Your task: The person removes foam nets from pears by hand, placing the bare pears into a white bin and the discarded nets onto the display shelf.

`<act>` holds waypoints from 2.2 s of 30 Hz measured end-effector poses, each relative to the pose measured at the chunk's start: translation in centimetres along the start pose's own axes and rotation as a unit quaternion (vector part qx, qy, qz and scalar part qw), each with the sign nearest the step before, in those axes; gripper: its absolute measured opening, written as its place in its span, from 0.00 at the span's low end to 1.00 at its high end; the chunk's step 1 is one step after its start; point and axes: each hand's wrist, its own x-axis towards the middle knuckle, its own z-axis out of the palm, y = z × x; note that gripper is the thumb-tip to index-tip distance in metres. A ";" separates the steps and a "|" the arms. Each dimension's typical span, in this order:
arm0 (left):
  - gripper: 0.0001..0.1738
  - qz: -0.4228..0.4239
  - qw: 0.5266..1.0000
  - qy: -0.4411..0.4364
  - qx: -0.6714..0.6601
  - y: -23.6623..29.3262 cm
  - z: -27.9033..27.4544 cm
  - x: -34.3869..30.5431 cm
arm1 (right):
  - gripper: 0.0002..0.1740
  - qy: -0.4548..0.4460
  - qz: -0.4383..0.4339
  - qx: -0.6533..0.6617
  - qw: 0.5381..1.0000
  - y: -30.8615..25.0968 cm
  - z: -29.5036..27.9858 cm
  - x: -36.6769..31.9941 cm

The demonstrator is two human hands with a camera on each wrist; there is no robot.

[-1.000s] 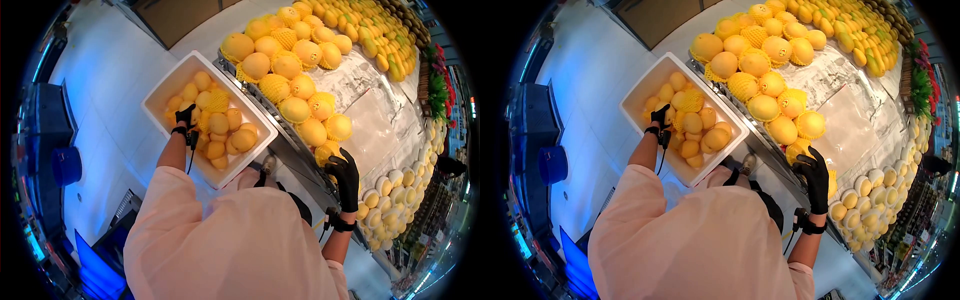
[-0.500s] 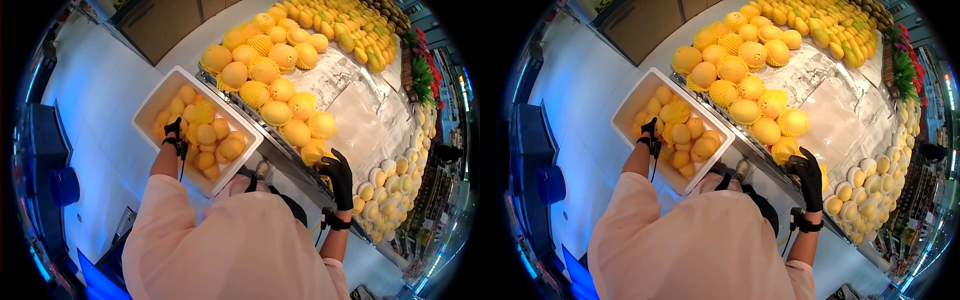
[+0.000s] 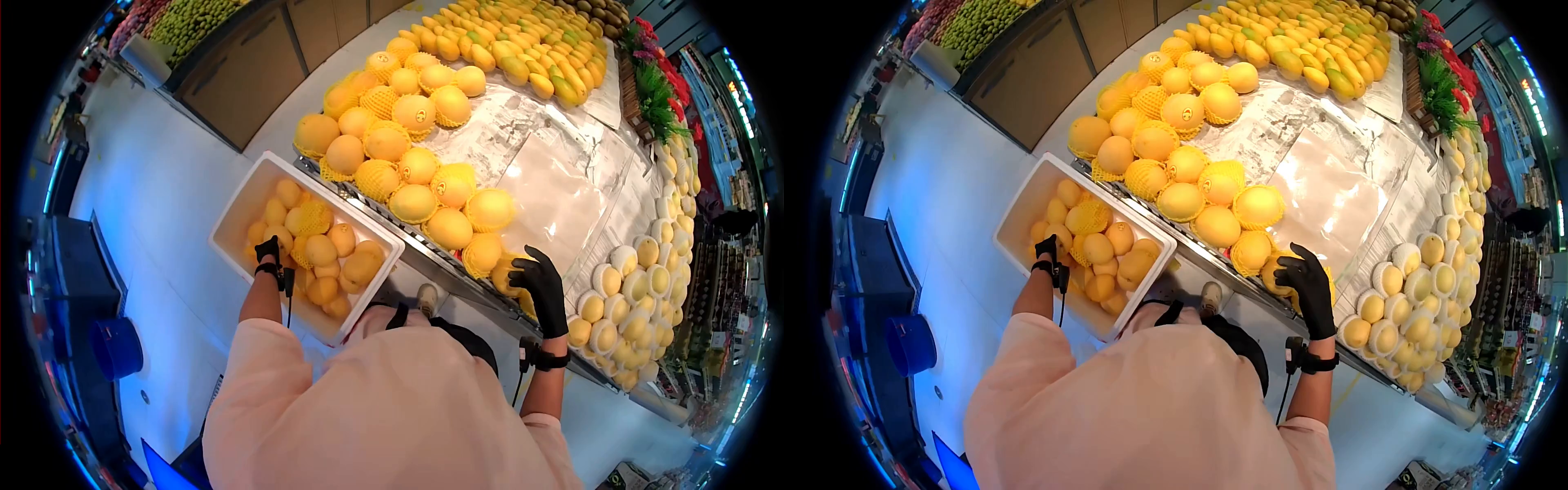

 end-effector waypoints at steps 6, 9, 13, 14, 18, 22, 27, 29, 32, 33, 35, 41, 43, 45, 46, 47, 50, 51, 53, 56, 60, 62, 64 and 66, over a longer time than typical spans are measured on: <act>0.41 0.050 0.998 0.035 0.012 -0.4 -0.3 0.9 | 0.24 0.006 0.003 0.023 1.000 0.3 -2.3 0.6; 0.35 0.087 0.996 0.029 -0.003 0.3 -0.6 0.5 | 0.23 0.003 -0.003 0.016 1.000 0.1 -3.6 0.7; 0.22 0.032 0.995 0.076 -0.063 3.1 -1.4 -4.1 | 0.21 0.005 -0.010 0.002 1.000 -0.1 -5.7 0.9; 0.24 0.049 0.993 0.085 -0.062 2.8 -1.3 -2.6 | 0.21 0.006 -0.009 -0.001 1.000 0.0 -6.3 0.9; 0.21 0.277 0.946 0.118 0.119 2.4 -1.7 0.2 | 0.19 0.009 -0.022 -0.016 1.000 0.4 -7.7 1.0; 0.15 0.301 0.945 -0.025 -0.124 4.5 -1.5 -0.3 | 0.21 -0.003 -0.017 -0.001 1.000 1.4 -9.2 1.2; 0.15 0.245 0.876 -0.135 -0.393 10.4 -0.5 -15.5 | 0.21 -0.001 -0.009 -0.001 1.000 2.2 -10.2 1.9; 0.14 0.301 0.858 -0.163 -0.383 11.6 0.1 -18.6 | 0.22 0.009 0.001 -0.009 1.000 2.8 -10.5 2.3; 0.12 0.428 0.821 -0.200 -0.321 12.6 1.5 -24.6 | 0.21 -0.001 -0.007 -0.013 1.000 2.8 -10.9 2.5; 0.11 0.488 0.806 -0.207 -0.262 12.7 1.9 -25.3 | 0.20 -0.004 -0.007 -0.015 1.000 2.9 -11.1 2.6; 0.11 0.524 0.778 -0.245 -0.246 12.7 2.9 -26.6 | 0.20 -0.010 -0.005 -0.018 1.000 3.2 -11.6 2.7; 0.14 0.331 0.695 -0.451 -0.451 11.3 6.2 -32.5 | 0.19 -0.046 -0.032 -0.134 0.989 3.1 -13.3 4.0; 0.15 0.408 0.704 -0.447 -0.372 10.4 8.3 -32.2 | 0.20 -0.071 -0.033 -0.156 0.985 2.1 -13.7 4.8; 0.17 0.298 0.665 -0.508 -0.459 9.2 9.4 -35.6 | 0.21 -0.098 -0.059 -0.205 0.972 1.4 -13.8 5.7; 0.20 0.255 0.650 -0.537 -0.473 8.8 10.1 -36.2 | 0.23 -0.119 -0.050 -0.178 0.975 1.6 -14.0 6.5; 0.21 0.256 0.665 -0.521 -0.470 8.3 10.4 -37.9 | 0.28 -0.132 -0.054 -0.212 0.967 1.5 -14.0 7.3; 0.22 0.220 0.653 -0.535 -0.488 6.8 11.6 -40.1 | 0.42 -0.171 -0.028 -0.306 0.936 -2.1 -12.3 7.3; 0.22 0.221 0.654 -0.536 -0.487 6.3 12.0 -40.2 | 0.46 -0.190 -0.031 -0.322 0.927 -3.0 -11.7 7.4; 0.22 0.213 0.651 -0.534 -0.496 5.2 12.6 -40.3 | 0.52 -0.218 -0.048 -0.352 0.909 -3.3 -11.2 8.6; 0.22 0.208 0.644 -0.531 -0.511 4.4 13.1 -40.2 | 0.53 -0.228 -0.086 -0.401 0.883 -3.4 -10.0 10.9; 0.21 0.233 0.649 -0.510 -0.514 3.2 12.5 -42.1 | 0.57 -0.235 -0.153 -0.453 0.846 -2.3 -7.7 14.0; 0.21 0.242 0.637 -0.522 -0.512 2.5 12.0 -42.4 | 0.58 -0.245 -0.186 -0.452 0.837 -1.0 -6.8 15.7; 0.21 0.227 0.645 -0.510 -0.522 1.9 11.5 -42.7 | 0.60 -0.262 -0.199 -0.454 0.828 -1.0 -5.8 16.7; 0.22 0.219 0.665 -0.483 -0.526 1.4 10.7 -43.0 | 0.61 -0.255 -0.241 -0.487 0.800 0.4 -4.9 18.0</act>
